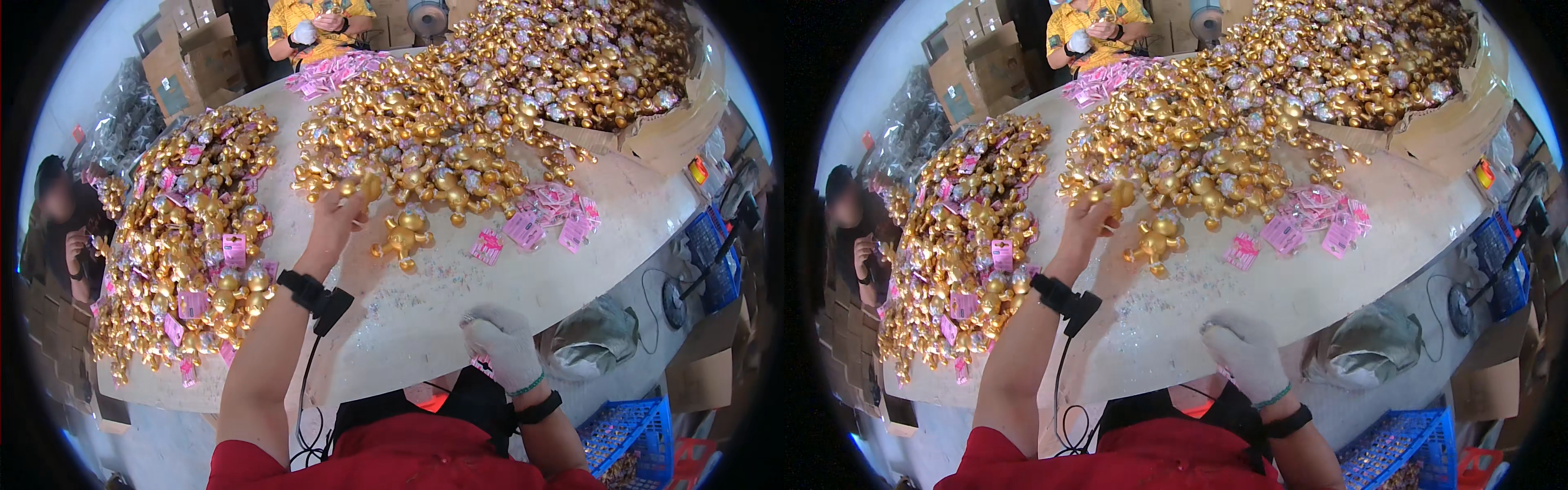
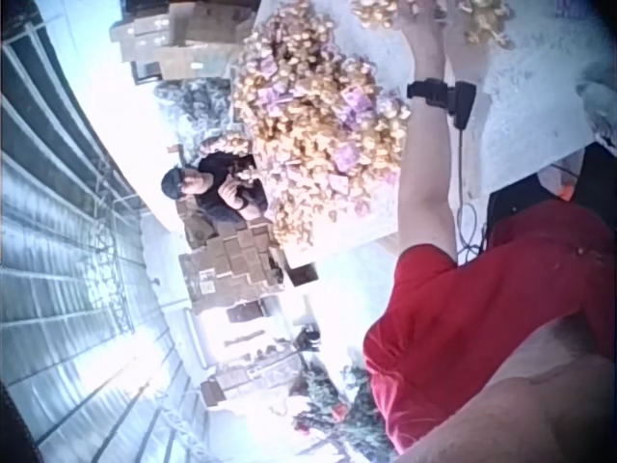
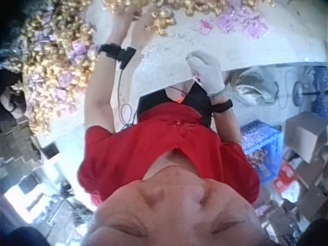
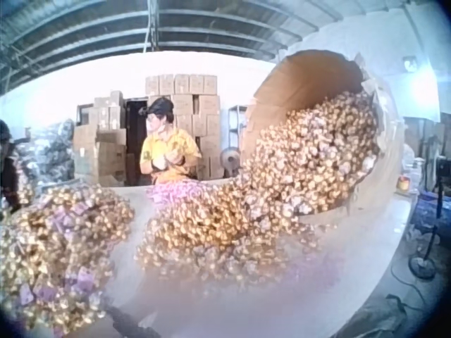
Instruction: Assembling and labeling gold-colored plastic toy figures at a manufacturing workspace.
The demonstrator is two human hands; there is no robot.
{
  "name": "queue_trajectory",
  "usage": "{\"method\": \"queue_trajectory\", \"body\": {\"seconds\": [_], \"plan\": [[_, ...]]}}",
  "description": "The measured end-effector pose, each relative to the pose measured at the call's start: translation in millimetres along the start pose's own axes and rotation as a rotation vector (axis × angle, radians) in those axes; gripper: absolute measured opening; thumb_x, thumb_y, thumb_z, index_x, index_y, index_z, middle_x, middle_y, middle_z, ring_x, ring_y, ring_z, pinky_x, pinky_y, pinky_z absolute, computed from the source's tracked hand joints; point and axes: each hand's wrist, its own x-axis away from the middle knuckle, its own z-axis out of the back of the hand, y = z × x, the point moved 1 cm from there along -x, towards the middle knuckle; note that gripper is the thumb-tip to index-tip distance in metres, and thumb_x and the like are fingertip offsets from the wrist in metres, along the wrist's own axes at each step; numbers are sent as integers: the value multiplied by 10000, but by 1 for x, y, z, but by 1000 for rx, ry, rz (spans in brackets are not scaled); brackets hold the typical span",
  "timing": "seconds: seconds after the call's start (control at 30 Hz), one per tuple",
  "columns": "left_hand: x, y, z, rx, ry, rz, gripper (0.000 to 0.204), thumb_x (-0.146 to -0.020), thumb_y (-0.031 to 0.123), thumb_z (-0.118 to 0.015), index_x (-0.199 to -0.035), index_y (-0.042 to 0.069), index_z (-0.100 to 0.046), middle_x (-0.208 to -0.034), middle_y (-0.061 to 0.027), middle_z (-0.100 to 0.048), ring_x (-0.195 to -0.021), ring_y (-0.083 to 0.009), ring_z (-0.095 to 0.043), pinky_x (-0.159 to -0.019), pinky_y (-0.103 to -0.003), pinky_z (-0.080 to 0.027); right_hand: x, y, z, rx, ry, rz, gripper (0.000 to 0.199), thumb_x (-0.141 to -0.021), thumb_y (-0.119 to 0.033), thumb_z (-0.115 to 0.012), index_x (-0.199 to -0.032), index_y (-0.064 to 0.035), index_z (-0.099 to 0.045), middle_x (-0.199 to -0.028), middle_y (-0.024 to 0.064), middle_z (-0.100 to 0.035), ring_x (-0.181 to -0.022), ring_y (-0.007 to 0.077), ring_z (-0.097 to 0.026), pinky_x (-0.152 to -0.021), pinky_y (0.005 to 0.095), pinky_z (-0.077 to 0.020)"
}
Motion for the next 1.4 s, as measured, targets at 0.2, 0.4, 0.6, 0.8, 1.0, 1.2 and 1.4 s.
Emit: {"method": "queue_trajectory", "body": {"seconds": [0.2, 0.4, 0.6, 0.8, 1.0, 1.2, 1.4], "plan": [[79, 40, 4, 896, 24, 446, 347, -979, 322, -496, -1171, 45, -580, -963, -67, -620, -712, -148, -593, -625, -265, -524, 5, -5, 0, -3, 17, 39, 178, -822, -68, -568, -922, 56, -647, -685, 30, -564, -596, 97, -514, -547, 239, -409], [159, 35, -22, 861, -163, 536, 325, -972, 221, -516, -1233, 29, -528, -1025, -91, -626, -788, -149, -614, -611, -252, -522, 2, -19, -14, 73, -189, 170, 152, -827, -84, -604, -898, 39, -657, -837, 46, -616, -718, 82, -553, -602, 246, -447], [178, 38, -37, 514, -97, 352, 444, -909, 207, -598, -1293, 27, -468, -1111, -147, -590, -916, -201, -618, -707, -300, -517, 7, -19, -20, -142, -280, 2, 211, -858, -83, -583, -1003, 54, -654, -777, 52, -615, -689, 95, -573, -617, 249, -470], [188, 80, -42, -1159, -66, -614, 637, -803, 213, -682, -1374, 74, -438, -1282, -183, -505, -1265, -325, -461, -1071, -646, -159, 11, -23, -23, -307, -105, -137, 248, -903, -136, -580, -1049, 54, -644, -733, 42, -613, -656, 105, -583, -620, 256, -483], [182, 68, -33, -1046, -346, -551, 587, -802, 248, -689, -1335, 107, -487, -1261, -83, -568, -1109, -280, -566, -949, -491, -417, 24, -29, -29, -26, -391, -131, 196, -872, -118, -619, -997, 28, -658, -810, 41, -638, -665, 100, -574, -607, 245, -476], [219, 64, -5, -3, -945, 465, 531, -840, 195, -735, -1302, 36, -527, -1175, -119, -620, -1003, -219, -621, -859, -289, -480, 56, -8, 0, 581, -481, 371, 94, -772, -79, -663, -849, -30, -643, -787, 95, -618, -678, 236, -606, -619, 336, -475], [239, 33, -20, 90, -971, 453, 507, -878, 298, -685, -1288, 55, -514, -1102, -108, -639, -977, -204, -610, -861, -320, -474, 68, 2, -9, 986, -641, 380, 132, -840, -195, -609, -786, -77, -586, -727, 123, -597, -723, 308, -620, -633, 421, -467]]}}
